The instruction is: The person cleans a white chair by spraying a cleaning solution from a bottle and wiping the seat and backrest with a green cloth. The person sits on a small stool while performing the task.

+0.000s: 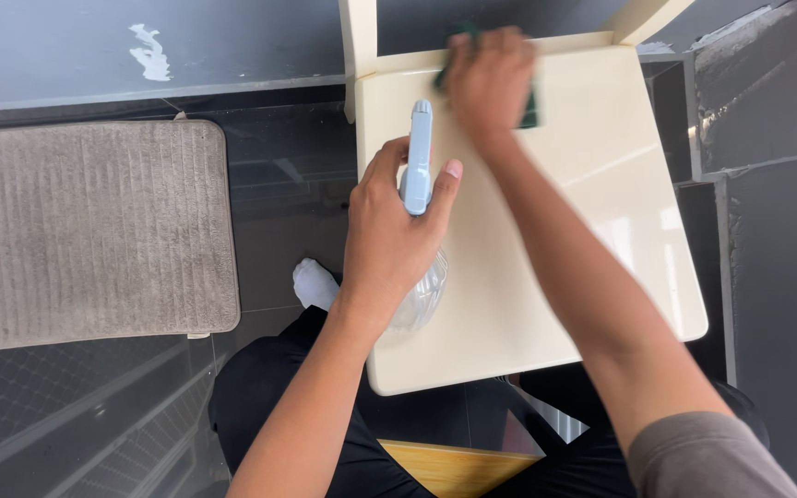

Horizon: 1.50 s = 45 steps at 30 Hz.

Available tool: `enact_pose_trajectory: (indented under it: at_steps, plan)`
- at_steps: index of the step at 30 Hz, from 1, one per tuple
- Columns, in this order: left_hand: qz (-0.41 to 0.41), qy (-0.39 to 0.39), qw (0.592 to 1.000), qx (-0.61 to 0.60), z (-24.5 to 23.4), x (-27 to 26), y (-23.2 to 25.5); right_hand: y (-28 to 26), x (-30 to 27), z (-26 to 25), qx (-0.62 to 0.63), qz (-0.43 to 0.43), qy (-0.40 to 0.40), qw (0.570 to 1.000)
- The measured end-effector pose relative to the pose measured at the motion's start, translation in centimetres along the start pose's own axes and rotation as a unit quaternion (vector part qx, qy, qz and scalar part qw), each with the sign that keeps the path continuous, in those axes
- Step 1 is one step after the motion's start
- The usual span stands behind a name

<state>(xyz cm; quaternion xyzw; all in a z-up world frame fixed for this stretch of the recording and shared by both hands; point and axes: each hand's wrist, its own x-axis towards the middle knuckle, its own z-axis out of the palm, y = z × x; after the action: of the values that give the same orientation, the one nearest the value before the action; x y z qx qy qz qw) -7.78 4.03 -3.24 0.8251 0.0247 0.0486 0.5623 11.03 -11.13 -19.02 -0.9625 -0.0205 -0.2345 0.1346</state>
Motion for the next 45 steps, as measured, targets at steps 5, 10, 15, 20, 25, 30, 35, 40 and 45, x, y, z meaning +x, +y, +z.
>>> enact_pose_trajectory:
  at_steps: [5, 10, 15, 20, 25, 30, 35, 40, 45]
  plan:
    - [-0.028, 0.000, 0.998, -0.054, -0.9, 0.5, 0.4, -7.9, -3.6, -2.8, 0.142, -0.084, -0.065, 0.984]
    - [-0.116, -0.070, 0.989, -0.064, -1.8, 0.3, 0.8, -1.2, -4.1, -6.8, 0.160, -0.175, -0.155, 0.959]
    - [-0.152, -0.130, 0.980, -0.018, -1.9, -0.1, 0.7, 8.3, -5.5, -10.6, 0.114, -0.094, -0.129, 0.981]
    - [-0.159, -0.172, 0.972, 0.001, -1.7, -0.9, 0.8, 14.5, -9.2, -15.2, 0.064, -0.025, -0.103, 0.992]
    - [-0.165, -0.209, 0.964, 0.002, -1.1, -2.0, 1.0, 12.1, -14.7, -17.0, -0.025, 0.047, -0.096, 0.994]
    - [-0.129, -0.201, 0.971, -0.018, -1.0, -1.8, 0.5, 2.0, -18.2, -16.3, 0.000, 0.037, -0.106, 0.994]
    - [-0.111, -0.185, 0.976, -0.032, -1.4, -1.2, 0.5, -3.6, -18.2, -17.1, 0.149, -0.123, -0.186, 0.963]
    - [-0.157, -0.208, 0.965, -0.040, -2.3, -1.4, 0.7, 6.2, -14.2, -17.7, 0.290, -0.144, -0.219, 0.920]
    - [-0.170, -0.185, 0.968, -0.011, -2.9, -0.6, 1.0, 16.5, -10.5, -16.0, 0.079, -0.020, -0.071, 0.994]
